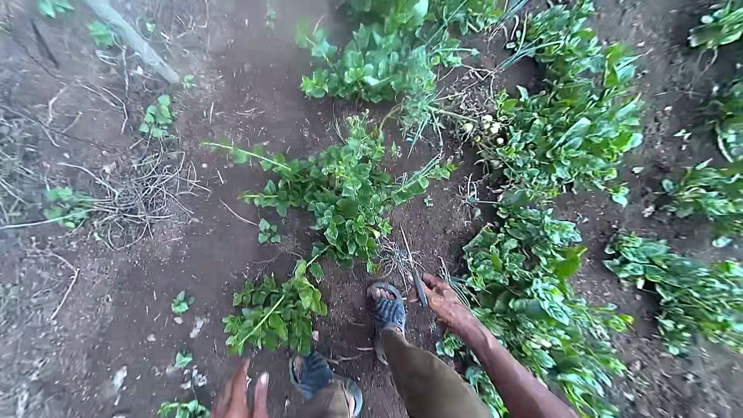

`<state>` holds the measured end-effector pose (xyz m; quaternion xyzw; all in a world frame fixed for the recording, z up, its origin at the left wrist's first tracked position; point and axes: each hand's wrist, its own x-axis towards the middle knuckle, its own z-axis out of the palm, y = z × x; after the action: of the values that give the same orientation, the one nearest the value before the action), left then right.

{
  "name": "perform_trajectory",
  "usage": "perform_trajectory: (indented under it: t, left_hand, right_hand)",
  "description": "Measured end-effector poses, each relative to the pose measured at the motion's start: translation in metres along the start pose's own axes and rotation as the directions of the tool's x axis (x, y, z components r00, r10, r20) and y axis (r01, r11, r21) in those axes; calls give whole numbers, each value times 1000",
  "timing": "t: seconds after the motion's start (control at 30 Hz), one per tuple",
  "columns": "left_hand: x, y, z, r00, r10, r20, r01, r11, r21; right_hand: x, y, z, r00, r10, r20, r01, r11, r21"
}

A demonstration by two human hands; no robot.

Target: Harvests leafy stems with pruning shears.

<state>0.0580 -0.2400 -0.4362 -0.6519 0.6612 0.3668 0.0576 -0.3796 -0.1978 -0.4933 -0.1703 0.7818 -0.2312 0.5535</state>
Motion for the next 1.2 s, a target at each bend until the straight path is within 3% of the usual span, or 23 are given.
perform_trajectory:
  t: [0.1,0.17,0.27,0.37,0.53,0.77,0.83,0.9,1.03,1.2]
  left_hand:
    - [120,57,12,943,299,-147,-316,943,-109]
    - [194,115,22,890,422,-172,-450,875,-177]
    - [285,191,47,918,394,-35,-378,848,-371]
    - [333,233,76,923,386,-17,-301,692,-655]
    - [313,226,97,933,323,-159,-332,598,-730]
    - [298,208,95,942,278,-186,-311,521,-795]
    - [297,206,96,934,291,-207,-334,508,-794]
    - [293,202,97,919,327,-220,-367,508,-779]
    - [287,183,99,801,548,-241,-542,492,-681]
    - [269,177,101,680,708,-188,-669,496,-553]
  right_hand:
    - [60,-17,-4,991,-124,-46,120,989,-87]
    - [106,-35,-8,979,-193,-70,167,946,-279]
    - [153,-60,-6,984,-175,-17,137,826,-547]
    - [169,-72,11,976,-212,57,200,745,-636]
    - [161,-51,31,964,-244,105,260,779,-570]
    - [156,-20,34,933,-325,152,359,827,-434]
    - [156,-10,31,910,-390,142,415,858,-301]
    - [153,0,28,888,-445,115,453,890,-54]
    - [136,9,23,896,-436,83,386,858,339]
    - [126,30,22,903,-422,81,357,841,407]
